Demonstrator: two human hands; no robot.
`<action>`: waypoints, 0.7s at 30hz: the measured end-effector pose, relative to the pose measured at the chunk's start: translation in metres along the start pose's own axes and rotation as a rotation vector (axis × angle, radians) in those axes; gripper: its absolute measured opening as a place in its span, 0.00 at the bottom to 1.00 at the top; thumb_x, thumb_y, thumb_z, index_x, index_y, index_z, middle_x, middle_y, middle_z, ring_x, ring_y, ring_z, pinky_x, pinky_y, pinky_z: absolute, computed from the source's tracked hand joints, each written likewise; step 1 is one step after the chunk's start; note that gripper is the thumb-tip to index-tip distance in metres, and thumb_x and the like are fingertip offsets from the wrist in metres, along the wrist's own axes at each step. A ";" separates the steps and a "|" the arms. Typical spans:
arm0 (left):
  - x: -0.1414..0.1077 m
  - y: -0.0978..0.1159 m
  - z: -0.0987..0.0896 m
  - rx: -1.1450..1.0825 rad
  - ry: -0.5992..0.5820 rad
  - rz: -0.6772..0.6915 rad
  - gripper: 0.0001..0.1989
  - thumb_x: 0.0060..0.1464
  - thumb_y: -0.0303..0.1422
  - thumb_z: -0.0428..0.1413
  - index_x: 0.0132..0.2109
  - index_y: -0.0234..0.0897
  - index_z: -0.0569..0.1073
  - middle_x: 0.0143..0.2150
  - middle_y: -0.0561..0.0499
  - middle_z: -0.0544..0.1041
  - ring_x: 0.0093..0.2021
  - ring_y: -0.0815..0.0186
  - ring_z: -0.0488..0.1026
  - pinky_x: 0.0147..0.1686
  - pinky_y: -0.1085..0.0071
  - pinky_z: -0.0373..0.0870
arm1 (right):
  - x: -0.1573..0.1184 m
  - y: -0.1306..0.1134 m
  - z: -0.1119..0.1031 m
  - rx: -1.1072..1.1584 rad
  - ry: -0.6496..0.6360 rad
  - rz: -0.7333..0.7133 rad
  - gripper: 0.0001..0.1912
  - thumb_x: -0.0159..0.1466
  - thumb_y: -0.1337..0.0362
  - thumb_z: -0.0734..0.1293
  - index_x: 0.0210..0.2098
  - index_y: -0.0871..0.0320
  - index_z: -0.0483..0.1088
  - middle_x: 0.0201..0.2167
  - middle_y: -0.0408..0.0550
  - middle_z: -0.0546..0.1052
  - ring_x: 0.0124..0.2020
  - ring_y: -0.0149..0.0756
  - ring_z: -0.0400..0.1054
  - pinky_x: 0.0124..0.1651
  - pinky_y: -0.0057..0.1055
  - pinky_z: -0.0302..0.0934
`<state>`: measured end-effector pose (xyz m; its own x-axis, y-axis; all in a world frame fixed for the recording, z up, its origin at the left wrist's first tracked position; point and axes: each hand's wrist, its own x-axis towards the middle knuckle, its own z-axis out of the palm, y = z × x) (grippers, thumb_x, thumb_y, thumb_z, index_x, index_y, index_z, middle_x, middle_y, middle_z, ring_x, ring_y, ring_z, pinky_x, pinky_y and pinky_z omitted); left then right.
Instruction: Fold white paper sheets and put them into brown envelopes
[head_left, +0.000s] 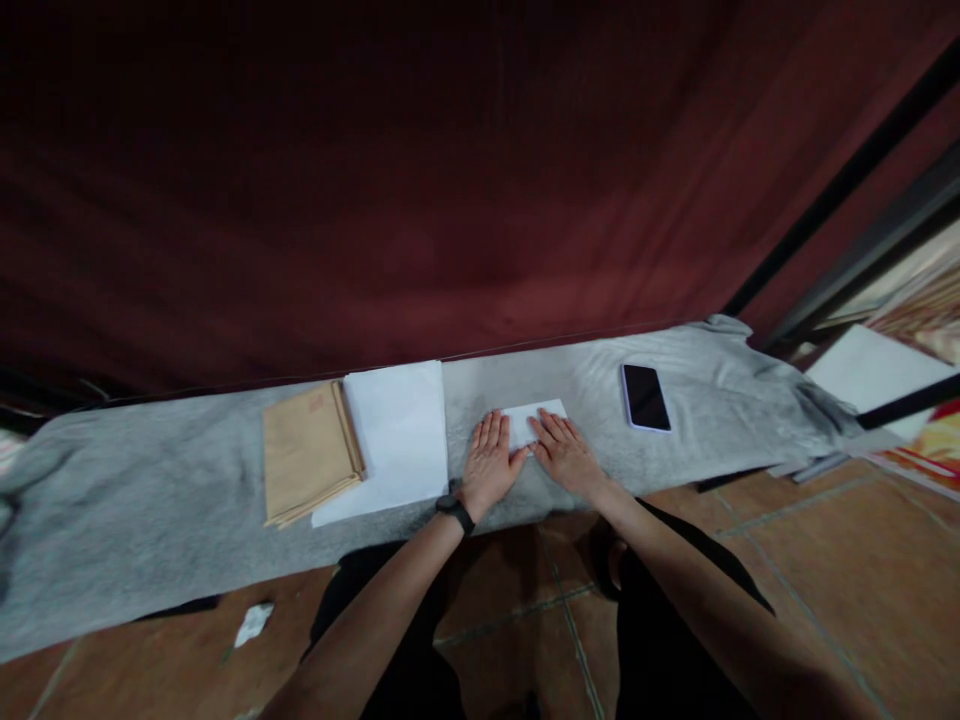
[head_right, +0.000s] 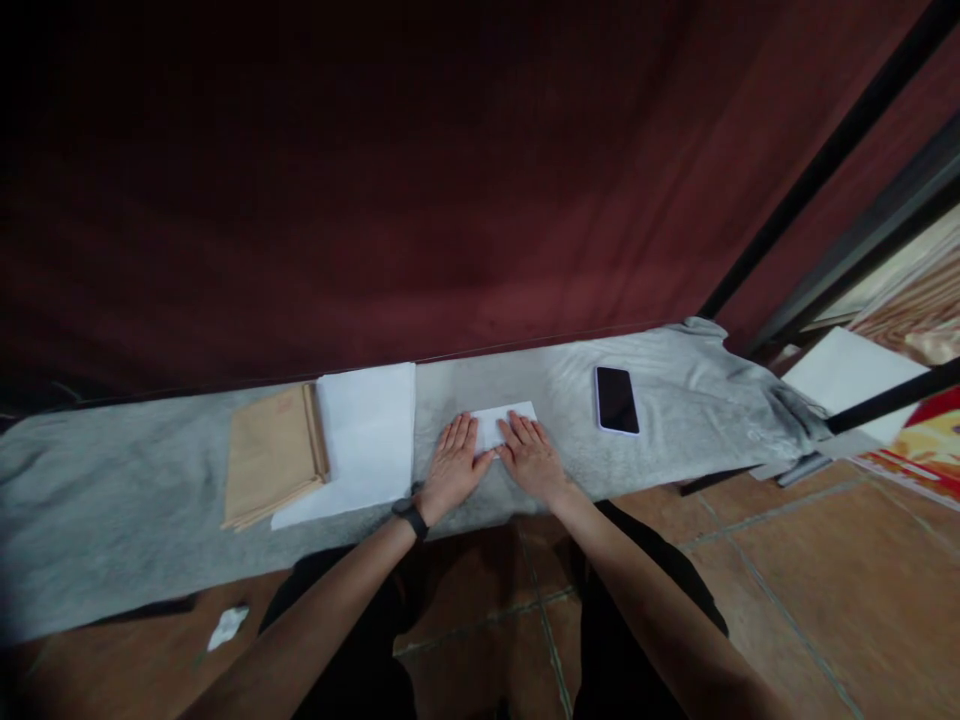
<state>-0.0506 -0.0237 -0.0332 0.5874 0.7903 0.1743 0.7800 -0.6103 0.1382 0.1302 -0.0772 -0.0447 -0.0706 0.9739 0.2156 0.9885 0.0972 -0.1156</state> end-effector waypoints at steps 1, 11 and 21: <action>0.000 0.001 0.000 -0.001 0.004 -0.008 0.36 0.68 0.48 0.41 0.70 0.23 0.57 0.73 0.33 0.54 0.74 0.52 0.49 0.71 0.55 0.50 | 0.000 0.001 0.001 0.000 0.003 -0.001 0.27 0.74 0.56 0.54 0.70 0.58 0.57 0.71 0.56 0.57 0.71 0.45 0.53 0.71 0.47 0.47; -0.004 0.004 -0.010 0.010 -0.010 -0.043 0.26 0.68 0.33 0.41 0.69 0.29 0.59 0.72 0.38 0.59 0.72 0.59 0.55 0.69 0.56 0.54 | -0.002 0.003 0.007 -0.027 0.119 -0.041 0.25 0.72 0.59 0.55 0.67 0.57 0.62 0.68 0.55 0.64 0.67 0.45 0.60 0.67 0.46 0.54; -0.006 0.022 -0.015 0.001 -0.053 0.000 0.26 0.67 0.30 0.42 0.69 0.29 0.59 0.73 0.40 0.56 0.74 0.57 0.49 0.70 0.55 0.51 | 0.002 0.003 0.009 0.036 0.133 -0.074 0.26 0.73 0.60 0.51 0.65 0.62 0.62 0.67 0.62 0.65 0.67 0.48 0.59 0.64 0.52 0.57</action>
<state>-0.0398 -0.0423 -0.0165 0.5980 0.7921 0.1223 0.7802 -0.6102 0.1373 0.1316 -0.0732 -0.0532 -0.1220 0.9283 0.3512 0.9757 0.1770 -0.1290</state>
